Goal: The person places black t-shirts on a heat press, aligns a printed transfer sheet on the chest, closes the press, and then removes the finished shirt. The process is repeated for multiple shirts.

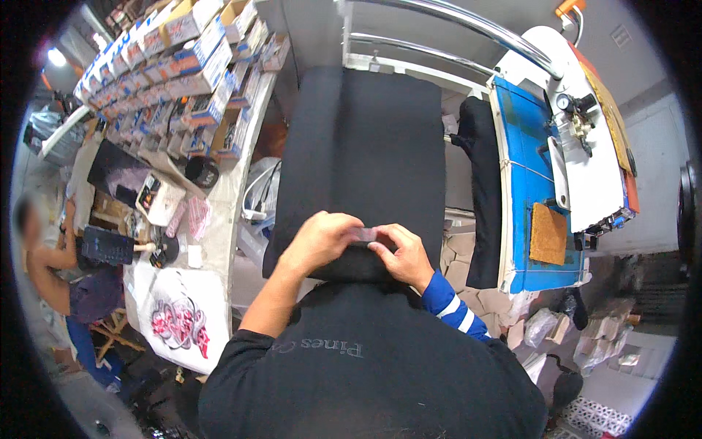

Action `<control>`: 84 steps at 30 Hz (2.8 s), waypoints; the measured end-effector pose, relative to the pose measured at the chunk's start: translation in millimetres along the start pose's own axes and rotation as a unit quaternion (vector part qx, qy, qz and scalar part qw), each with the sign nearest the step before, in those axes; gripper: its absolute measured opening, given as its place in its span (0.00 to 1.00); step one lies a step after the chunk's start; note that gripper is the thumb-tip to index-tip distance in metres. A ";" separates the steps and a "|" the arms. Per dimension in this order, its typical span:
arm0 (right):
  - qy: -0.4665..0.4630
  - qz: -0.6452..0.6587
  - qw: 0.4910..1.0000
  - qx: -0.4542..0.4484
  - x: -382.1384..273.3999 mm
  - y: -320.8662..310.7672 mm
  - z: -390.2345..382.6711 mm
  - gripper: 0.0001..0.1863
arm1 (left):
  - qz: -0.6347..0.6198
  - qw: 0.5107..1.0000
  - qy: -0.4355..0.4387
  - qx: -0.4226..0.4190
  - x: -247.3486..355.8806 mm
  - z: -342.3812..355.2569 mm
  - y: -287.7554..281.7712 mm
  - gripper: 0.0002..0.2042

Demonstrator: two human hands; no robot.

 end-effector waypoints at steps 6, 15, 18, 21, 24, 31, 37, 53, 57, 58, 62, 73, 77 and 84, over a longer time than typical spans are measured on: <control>0.116 0.053 0.989 0.070 65.0 -35.8 1.4 0.06 | -0.022 0.995 0.007 -0.097 7.5 61.2 48.1 0.12; 0.197 -0.025 0.976 0.091 102.0 -51.9 9.2 0.09 | 0.257 0.961 0.061 0.077 -138.5 242.8 -1.1 0.20; 0.233 -0.027 0.968 0.087 106.2 -53.7 9.5 0.09 | 0.285 0.955 0.044 0.065 -169.3 303.7 18.9 0.22; 0.254 -0.008 0.964 0.081 112.1 -52.5 11.1 0.09 | 0.299 0.951 0.011 0.076 -184.5 338.4 24.4 0.17; 0.235 -0.007 0.969 0.073 113.3 -52.7 16.7 0.09 | 0.335 0.941 -0.037 0.029 -194.3 367.4 21.6 0.11; 0.283 0.039 0.958 0.035 120.5 -52.7 25.4 0.09 | 0.328 0.923 -0.089 -0.183 -198.0 440.5 61.3 0.17; 0.239 -0.026 0.964 0.109 141.2 -98.3 101.9 0.09 | 0.310 0.932 -0.057 -0.180 -175.7 432.1 100.2 0.16; 0.202 -0.164 0.959 0.112 180.0 -110.0 209.0 0.09 | 0.274 0.953 -0.036 -0.125 -145.2 441.6 136.4 0.23; 0.183 -0.181 0.962 0.093 192.4 -111.8 227.4 0.11 | 0.182 0.975 -0.061 0.110 -179.1 410.9 19.6 0.16; 0.181 -0.194 0.960 0.093 196.3 -113.7 232.7 0.11 | 0.237 0.955 -0.071 0.160 -191.7 393.5 -9.1 0.14; 0.185 -0.228 0.953 0.077 208.3 -112.8 249.2 0.15 | 0.344 0.923 -0.144 0.092 -258.5 354.7 -47.7 0.14; 0.060 -0.352 0.929 0.098 162.1 -104.0 229.2 0.20 | 0.215 0.965 0.097 0.113 -138.2 296.2 -2.6 0.08; 0.087 -0.395 0.914 0.038 176.1 -77.3 209.7 0.27 | 0.289 0.955 0.039 0.054 -107.9 256.9 64.9 0.27; 0.065 -0.336 0.937 0.077 187.8 -81.5 193.3 0.28 | 0.322 0.943 -0.040 0.078 -102.7 239.7 73.7 0.28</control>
Point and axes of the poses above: each hand's wrist, its own z-axis towards the middle knuckle, its own y-axis out of the palm, x = y × z, the point moved 10 cm from there along z, towards the middle knuckle, and after that the axes turned 1 degree about -y, right-handed, at the moved point
